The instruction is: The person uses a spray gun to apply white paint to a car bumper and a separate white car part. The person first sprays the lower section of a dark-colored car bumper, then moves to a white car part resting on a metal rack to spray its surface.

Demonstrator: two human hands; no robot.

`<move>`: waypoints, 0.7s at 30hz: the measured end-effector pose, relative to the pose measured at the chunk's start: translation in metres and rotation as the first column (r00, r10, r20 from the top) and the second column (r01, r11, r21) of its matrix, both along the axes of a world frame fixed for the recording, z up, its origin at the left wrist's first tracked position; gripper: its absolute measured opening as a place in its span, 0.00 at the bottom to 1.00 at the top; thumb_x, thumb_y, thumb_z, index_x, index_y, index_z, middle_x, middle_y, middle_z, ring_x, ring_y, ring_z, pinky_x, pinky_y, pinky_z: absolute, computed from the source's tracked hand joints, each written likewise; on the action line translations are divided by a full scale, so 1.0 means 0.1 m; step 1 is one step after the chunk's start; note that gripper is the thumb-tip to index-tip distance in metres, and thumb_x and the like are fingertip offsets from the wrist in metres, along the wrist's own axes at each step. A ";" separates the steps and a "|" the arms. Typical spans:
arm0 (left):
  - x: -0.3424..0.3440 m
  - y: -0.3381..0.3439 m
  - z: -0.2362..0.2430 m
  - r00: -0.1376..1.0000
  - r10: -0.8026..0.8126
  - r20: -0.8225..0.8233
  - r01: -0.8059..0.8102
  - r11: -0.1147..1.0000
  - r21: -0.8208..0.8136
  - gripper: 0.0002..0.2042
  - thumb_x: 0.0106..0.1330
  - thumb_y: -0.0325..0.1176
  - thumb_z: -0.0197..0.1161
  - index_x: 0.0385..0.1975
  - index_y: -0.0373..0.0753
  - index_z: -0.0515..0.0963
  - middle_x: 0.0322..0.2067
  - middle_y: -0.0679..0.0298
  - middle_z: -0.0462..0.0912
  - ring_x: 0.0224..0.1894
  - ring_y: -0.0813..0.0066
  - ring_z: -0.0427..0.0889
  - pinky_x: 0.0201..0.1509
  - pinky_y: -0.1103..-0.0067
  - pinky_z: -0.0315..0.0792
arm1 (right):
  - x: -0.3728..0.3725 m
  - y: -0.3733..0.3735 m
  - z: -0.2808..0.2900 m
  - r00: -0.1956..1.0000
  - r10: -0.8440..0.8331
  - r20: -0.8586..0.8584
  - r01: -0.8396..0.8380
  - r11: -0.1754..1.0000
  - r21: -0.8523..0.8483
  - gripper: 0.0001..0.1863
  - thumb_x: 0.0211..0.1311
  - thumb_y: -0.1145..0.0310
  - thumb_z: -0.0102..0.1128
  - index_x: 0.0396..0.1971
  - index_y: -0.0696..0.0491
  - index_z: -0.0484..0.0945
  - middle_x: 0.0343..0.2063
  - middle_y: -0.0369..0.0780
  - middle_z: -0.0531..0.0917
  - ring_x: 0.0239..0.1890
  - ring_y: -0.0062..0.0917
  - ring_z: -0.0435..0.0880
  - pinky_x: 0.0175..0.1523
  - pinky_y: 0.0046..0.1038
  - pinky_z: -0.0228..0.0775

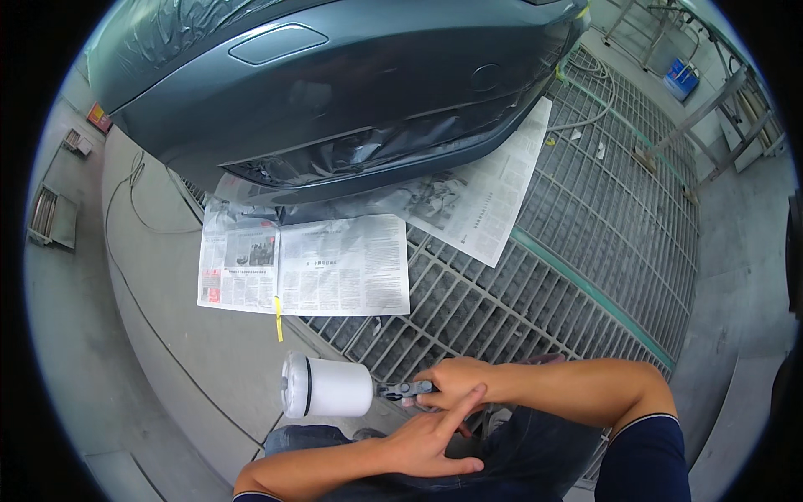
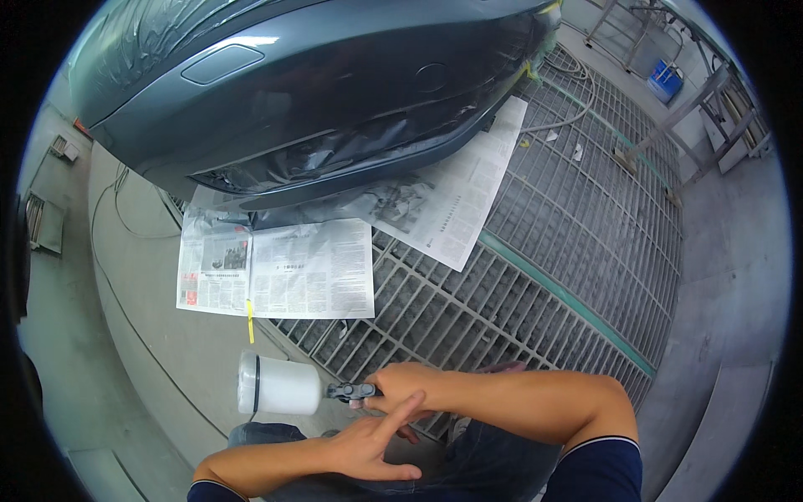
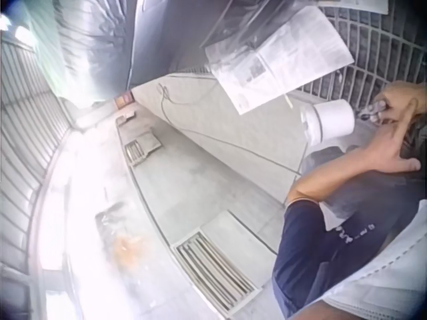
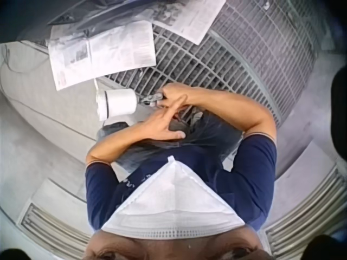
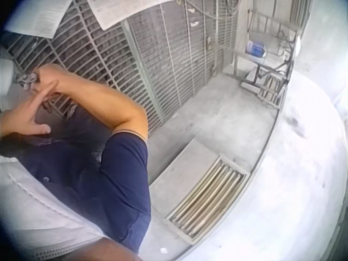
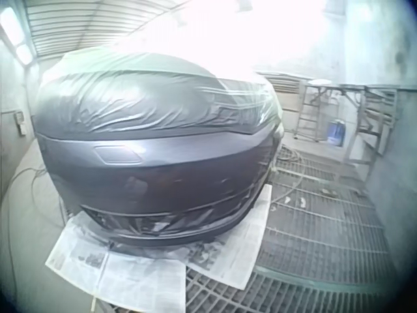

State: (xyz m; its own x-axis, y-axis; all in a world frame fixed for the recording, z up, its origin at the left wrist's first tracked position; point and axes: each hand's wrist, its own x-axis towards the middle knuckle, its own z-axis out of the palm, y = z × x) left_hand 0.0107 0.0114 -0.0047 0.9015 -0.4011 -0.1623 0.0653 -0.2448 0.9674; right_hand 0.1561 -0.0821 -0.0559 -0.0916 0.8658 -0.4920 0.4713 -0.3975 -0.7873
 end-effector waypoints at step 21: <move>0.00 0.00 0.01 0.997 0.021 0.068 -0.021 1.000 -0.001 0.55 0.60 0.53 0.67 0.73 0.37 0.31 0.39 0.46 0.82 0.40 0.46 0.82 0.44 0.65 0.74 | 0.01 0.01 0.02 1.000 0.019 0.018 -0.019 1.000 -0.001 0.30 0.62 0.52 0.55 0.54 0.61 0.76 0.27 0.54 0.84 0.30 0.45 0.85 0.38 0.39 0.76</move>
State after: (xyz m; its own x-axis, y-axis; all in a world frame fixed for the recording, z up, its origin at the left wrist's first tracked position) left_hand 0.0108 0.0111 -0.0038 0.9186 -0.3823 -0.1005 0.0047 -0.2438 0.9698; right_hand 0.1572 -0.0814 -0.0539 -0.0988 0.8636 -0.4944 0.4929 -0.3891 -0.7782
